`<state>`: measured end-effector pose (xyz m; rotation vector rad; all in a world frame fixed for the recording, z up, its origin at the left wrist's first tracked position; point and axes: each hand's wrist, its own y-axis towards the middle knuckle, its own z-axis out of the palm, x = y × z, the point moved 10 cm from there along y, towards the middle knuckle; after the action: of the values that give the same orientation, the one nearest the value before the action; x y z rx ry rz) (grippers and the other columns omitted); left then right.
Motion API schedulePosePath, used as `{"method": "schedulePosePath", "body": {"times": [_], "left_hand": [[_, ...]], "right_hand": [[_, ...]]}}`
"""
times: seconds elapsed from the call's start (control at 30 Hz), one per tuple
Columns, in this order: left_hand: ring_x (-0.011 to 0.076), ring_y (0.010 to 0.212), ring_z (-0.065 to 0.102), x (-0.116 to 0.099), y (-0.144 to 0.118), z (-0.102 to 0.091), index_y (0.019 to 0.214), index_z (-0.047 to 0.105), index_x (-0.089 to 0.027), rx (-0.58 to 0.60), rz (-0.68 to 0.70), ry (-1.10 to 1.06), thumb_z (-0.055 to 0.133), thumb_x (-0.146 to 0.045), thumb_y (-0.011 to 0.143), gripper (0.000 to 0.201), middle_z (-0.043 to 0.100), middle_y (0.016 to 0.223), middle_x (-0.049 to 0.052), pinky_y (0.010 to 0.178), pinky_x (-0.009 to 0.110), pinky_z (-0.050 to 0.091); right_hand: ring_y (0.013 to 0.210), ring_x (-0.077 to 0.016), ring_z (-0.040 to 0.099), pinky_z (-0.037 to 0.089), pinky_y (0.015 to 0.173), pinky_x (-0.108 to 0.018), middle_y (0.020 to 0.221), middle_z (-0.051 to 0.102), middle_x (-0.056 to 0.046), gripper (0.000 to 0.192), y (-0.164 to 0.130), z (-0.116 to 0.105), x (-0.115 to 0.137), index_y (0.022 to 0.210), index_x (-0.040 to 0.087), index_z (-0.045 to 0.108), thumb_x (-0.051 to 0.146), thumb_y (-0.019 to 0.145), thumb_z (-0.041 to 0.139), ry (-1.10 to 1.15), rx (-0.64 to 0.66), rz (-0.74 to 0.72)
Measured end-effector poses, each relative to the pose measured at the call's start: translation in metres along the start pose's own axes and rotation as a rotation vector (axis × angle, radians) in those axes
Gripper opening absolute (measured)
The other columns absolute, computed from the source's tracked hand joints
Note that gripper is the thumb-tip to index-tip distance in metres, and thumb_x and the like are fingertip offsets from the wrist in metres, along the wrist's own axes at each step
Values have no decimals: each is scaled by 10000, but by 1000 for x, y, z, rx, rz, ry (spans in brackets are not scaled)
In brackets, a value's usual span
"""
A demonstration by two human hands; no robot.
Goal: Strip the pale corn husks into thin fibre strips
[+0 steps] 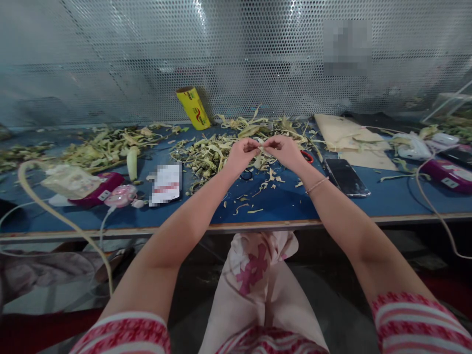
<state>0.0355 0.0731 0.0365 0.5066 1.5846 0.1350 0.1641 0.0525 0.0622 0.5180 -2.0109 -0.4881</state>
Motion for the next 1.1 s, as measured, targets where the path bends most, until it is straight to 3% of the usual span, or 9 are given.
{"method": "schedulePosePath", "body": {"times": [0.47, 0.73, 1.1], "left_hand": [[170, 885, 641, -2, -3, 0, 843, 658, -169, -4, -7, -13, 705, -156, 691, 160, 688, 883, 67, 847, 337, 504], [132, 767, 652, 10, -2, -4, 806, 605, -148, -64, -62, -181, 730, -170, 641, 207, 669, 796, 40, 836, 346, 534], [112, 701, 641, 9, -1, -3, 797, 596, -158, -62, -32, -112, 716, -179, 672, 174, 671, 753, 31, 729, 285, 539]], "right_hand": [[839, -197, 580, 453, 803, -354, 841, 663, -50, 100, -3, -1, 19, 763, 218, 704, 182, 774, 612, -217, -23, -193], [786, -182, 587, 460, 757, -342, 805, 648, -54, 42, -3, -4, 11, 751, 178, 681, 193, 748, 642, -159, -69, -78], [680, -149, 577, 484, 693, -318, 689, 615, -16, 70, -1, 3, -5, 716, 169, 618, 222, 686, 652, 87, -42, 28]]}}
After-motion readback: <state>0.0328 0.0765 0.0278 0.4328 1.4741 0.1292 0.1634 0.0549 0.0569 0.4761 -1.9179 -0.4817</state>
